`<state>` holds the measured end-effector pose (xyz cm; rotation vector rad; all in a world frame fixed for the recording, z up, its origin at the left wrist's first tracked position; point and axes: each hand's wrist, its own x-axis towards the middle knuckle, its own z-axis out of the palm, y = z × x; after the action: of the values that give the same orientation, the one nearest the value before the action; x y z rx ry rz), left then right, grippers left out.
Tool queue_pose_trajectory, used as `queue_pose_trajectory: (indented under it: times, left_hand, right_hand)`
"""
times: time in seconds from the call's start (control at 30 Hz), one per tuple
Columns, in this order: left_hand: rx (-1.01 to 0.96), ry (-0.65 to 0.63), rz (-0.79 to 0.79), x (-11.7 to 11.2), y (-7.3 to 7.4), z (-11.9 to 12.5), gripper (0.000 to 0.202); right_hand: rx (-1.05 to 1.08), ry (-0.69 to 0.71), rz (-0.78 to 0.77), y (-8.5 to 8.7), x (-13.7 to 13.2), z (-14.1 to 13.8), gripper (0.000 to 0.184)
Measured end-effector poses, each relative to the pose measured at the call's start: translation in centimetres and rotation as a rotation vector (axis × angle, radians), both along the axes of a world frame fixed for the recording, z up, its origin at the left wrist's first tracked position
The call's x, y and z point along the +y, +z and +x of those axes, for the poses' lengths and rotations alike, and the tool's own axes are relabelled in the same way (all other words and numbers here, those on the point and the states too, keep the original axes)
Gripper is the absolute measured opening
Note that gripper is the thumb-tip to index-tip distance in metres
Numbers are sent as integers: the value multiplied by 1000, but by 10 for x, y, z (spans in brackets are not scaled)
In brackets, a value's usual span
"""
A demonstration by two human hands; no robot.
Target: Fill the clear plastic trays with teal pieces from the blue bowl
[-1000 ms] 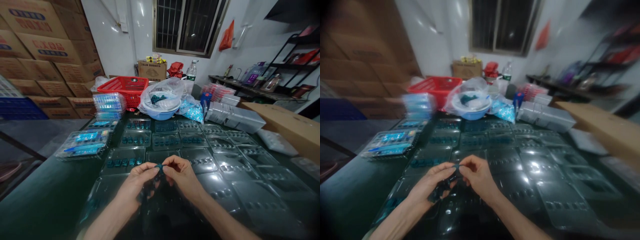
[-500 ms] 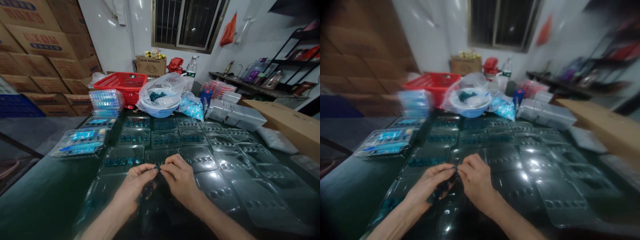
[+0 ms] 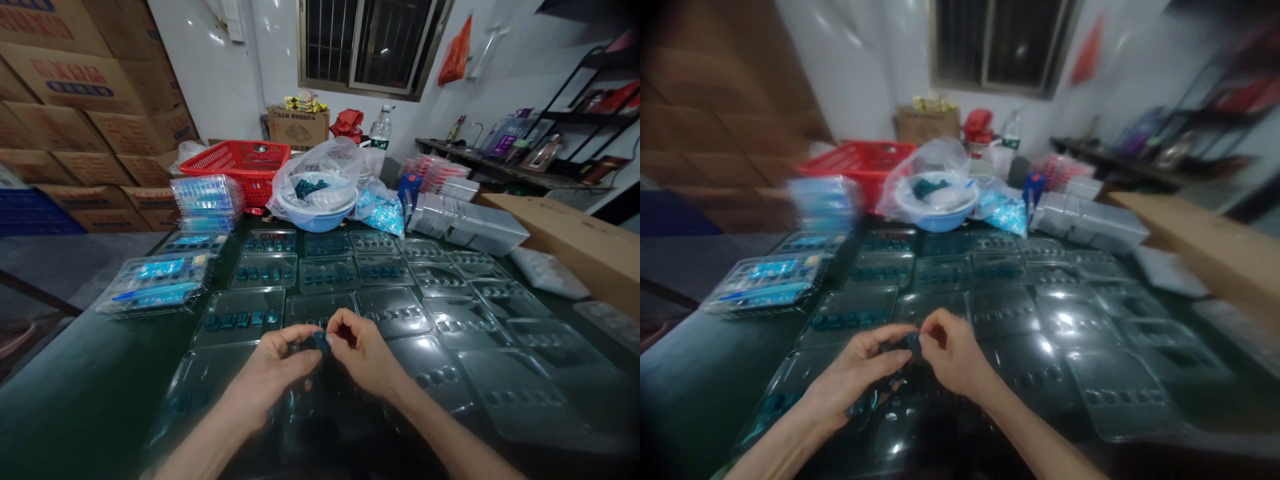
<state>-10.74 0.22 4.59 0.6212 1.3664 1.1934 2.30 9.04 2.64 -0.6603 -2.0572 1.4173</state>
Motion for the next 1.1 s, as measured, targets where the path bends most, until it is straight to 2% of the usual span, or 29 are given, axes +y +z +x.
queue_pose_trajectory:
  times: [0.07, 0.13, 0.23, 0.33, 0.4, 0.5, 0.57, 0.67, 0.73, 0.77, 0.87, 0.93, 1.0, 1.1]
  left_hand:
    - [-15, -19, 3, -1, -1, 1, 20]
    - [-129, -61, -14, -1, -4, 1, 13]
    - [-367, -75, -26, -1, -11, 2, 14]
    - [-457, -30, -5, -2, -16, 3, 15]
    - [-464, -35, 0, -3, -18, 5, 13]
    - [-494, -66, -8, -4, -18, 7, 11]
    - [-533, -75, 3, -5, -19, 9, 10]
    - [-593, -84, 13, -7, -20, 11, 10]
    - [-614, -76, -6, -9, -21, 11, 11]
    - [-613, -63, -21, -10, -22, 11, 10]
    - [-570, 0, -91, -12, -24, 12, 10]
    - [-523, 34, -152, -14, -24, 16, 11]
    - [-480, 33, -218, -14, -24, 21, 13]
    - [-454, 11, -284, -14, -22, 31, 15]
  right_hand:
    - [39, 1, -109, 1, -2, 0, 6]
    - [91, -2, -180, 0, -4, -1, 6]
    - [159, -33, -278, -3, -8, -5, 6]
    - [212, -79, -414, -5, -10, -5, 8]
    - [290, -66, -589, -7, -11, -4, 12]
    - [423, -1, -967, -11, -13, 0, 21]
    - [477, 22, -1168, -15, -14, 2, 25]
    - [516, 47, -1260, -21, -15, 4, 24]
    - [482, 59, -1150, -23, -17, 6, 18]
    - [447, 26, -1018, -22, -18, 7, 15]
    - [291, -144, -425, -16, -23, 16, 13]
    - [191, -141, -99, -12, -28, 25, 20]
    - [124, -65, 52, -10, -33, 34, 23]
    - [88, -34, 95, -11, -34, 47, 24]
